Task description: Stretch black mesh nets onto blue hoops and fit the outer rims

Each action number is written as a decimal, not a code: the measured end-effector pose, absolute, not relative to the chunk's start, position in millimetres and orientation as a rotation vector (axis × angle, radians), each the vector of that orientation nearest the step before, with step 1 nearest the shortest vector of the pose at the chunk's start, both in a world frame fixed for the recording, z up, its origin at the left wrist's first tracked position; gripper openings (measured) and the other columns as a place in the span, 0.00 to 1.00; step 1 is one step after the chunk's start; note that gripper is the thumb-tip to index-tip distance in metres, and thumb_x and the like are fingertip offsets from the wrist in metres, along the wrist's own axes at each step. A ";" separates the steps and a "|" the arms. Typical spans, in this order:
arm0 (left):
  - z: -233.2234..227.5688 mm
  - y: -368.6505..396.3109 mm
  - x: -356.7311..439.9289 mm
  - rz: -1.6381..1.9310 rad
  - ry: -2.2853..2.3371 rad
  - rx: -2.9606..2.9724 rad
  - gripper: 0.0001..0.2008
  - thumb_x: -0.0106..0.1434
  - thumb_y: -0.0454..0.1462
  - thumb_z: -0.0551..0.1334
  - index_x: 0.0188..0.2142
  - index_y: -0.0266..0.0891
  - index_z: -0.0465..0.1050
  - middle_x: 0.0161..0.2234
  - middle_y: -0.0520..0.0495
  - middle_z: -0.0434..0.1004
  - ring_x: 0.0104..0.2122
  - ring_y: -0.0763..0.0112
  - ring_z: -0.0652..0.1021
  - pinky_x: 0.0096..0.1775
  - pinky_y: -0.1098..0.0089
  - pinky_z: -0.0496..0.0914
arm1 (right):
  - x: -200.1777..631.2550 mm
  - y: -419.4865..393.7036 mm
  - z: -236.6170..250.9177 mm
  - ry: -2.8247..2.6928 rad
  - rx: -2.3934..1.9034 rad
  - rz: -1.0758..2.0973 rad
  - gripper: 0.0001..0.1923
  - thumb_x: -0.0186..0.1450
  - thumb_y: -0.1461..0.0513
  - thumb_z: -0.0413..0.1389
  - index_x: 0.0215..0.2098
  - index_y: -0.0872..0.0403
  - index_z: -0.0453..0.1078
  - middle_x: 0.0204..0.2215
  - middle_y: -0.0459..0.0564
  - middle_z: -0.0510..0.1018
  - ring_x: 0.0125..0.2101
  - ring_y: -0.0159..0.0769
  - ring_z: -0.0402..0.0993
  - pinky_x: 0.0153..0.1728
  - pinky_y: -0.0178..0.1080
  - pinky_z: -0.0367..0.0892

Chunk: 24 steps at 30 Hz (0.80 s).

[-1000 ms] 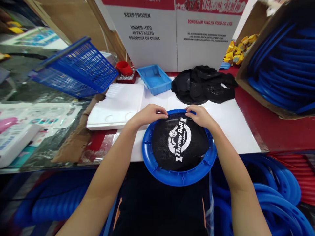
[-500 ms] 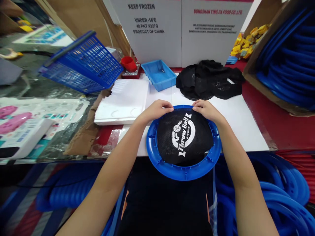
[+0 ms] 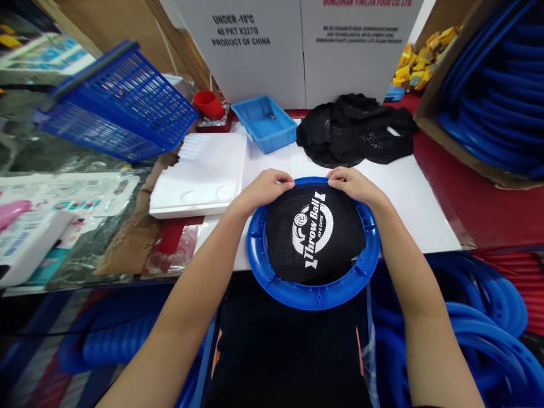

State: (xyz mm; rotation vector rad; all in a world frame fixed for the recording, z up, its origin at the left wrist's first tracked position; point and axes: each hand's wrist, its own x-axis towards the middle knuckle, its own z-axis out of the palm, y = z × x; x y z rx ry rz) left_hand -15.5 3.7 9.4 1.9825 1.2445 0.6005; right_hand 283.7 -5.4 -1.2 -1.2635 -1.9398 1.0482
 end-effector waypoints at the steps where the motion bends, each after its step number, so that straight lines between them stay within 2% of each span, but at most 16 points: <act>1: 10.2 3.6 -15.7 0.591 1.247 1.992 0.10 0.66 0.37 0.64 0.36 0.37 0.85 0.37 0.42 0.87 0.37 0.61 0.80 0.47 0.59 0.73 | 283.3 -5.5 -1.1 -1.951 -1.265 1.027 0.12 0.66 0.52 0.64 0.33 0.51 0.82 0.50 0.52 0.83 0.48 0.47 0.78 0.56 0.52 0.70; 9: 8.5 4.7 -19.2 0.607 1.226 1.950 0.09 0.67 0.38 0.65 0.38 0.37 0.85 0.38 0.42 0.87 0.39 0.61 0.81 0.47 0.60 0.73 | 283.7 -1.9 -4.8 -1.982 -1.275 1.018 0.13 0.65 0.51 0.64 0.33 0.51 0.83 0.51 0.53 0.83 0.46 0.47 0.78 0.54 0.52 0.72; 15: 9.9 4.6 -16.7 0.563 1.280 2.023 0.10 0.68 0.38 0.64 0.38 0.38 0.85 0.42 0.41 0.89 0.42 0.60 0.82 0.49 0.59 0.73 | 279.7 0.6 -10.7 -2.002 -1.328 0.862 0.10 0.65 0.55 0.64 0.30 0.50 0.83 0.47 0.53 0.85 0.46 0.48 0.79 0.54 0.52 0.72; 20: 14.0 4.0 -18.9 0.547 1.257 1.995 0.09 0.67 0.39 0.65 0.37 0.37 0.85 0.40 0.41 0.88 0.41 0.60 0.82 0.47 0.60 0.73 | 281.9 -2.4 -2.4 -2.027 -1.333 0.953 0.09 0.63 0.56 0.64 0.29 0.51 0.82 0.50 0.53 0.84 0.43 0.46 0.79 0.51 0.51 0.73; 24: 12.5 4.8 -19.1 0.545 1.228 1.961 0.09 0.66 0.39 0.64 0.37 0.37 0.84 0.38 0.43 0.87 0.39 0.62 0.81 0.45 0.61 0.72 | 282.4 -3.5 1.4 -2.032 -1.338 0.994 0.10 0.63 0.55 0.64 0.28 0.51 0.82 0.51 0.53 0.83 0.44 0.47 0.78 0.53 0.52 0.73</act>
